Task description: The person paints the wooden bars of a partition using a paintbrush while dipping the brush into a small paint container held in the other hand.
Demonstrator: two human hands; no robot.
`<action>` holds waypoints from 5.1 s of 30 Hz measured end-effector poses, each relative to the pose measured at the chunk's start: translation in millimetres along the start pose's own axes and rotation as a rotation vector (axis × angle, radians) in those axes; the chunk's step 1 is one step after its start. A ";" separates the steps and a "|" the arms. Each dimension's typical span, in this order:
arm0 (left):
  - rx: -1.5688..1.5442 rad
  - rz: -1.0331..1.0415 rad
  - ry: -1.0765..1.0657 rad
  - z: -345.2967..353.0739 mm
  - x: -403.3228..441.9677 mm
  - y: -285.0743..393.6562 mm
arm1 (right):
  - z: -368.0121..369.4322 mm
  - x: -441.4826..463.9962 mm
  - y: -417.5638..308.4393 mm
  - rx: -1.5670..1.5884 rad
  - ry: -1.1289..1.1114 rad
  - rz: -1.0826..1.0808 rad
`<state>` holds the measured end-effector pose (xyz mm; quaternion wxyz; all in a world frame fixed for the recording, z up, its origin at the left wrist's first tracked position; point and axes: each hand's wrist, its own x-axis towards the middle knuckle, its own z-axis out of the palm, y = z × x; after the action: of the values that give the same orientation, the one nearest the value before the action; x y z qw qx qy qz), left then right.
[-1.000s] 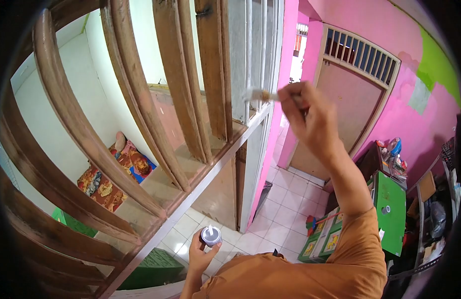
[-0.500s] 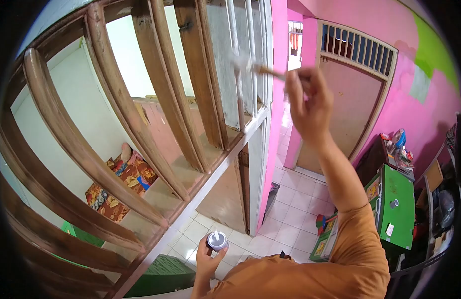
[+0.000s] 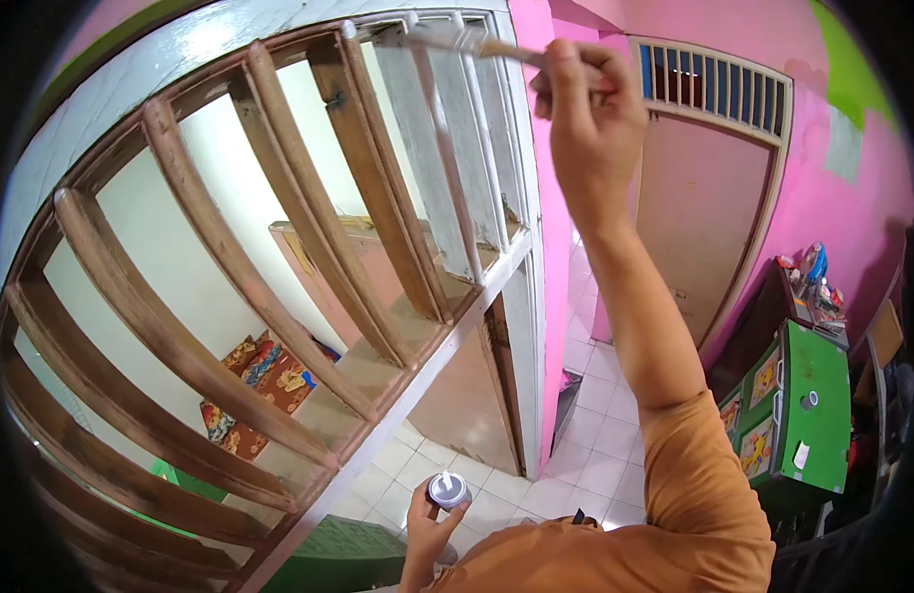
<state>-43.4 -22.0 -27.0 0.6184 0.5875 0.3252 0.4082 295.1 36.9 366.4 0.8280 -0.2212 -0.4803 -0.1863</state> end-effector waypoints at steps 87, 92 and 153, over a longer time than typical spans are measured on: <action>-0.002 0.071 0.067 10.2 17.0 -7.0 | -178.8 -247.6 -48.1 -0.086 -0.083 1.006; -0.021 0.083 0.073 4.1 14.5 -10.2 | -174.3 -240.3 -52.4 -0.088 -0.115 0.952; 0.153 0.188 -0.143 44.4 64.6 12.0 | -150.1 -236.2 -93.6 -0.126 -0.537 1.035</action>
<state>23.8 14.6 -5.7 0.5524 0.6883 0.2543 0.3955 242.5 -100.1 110.4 0.6460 -0.5152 -0.4907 0.2767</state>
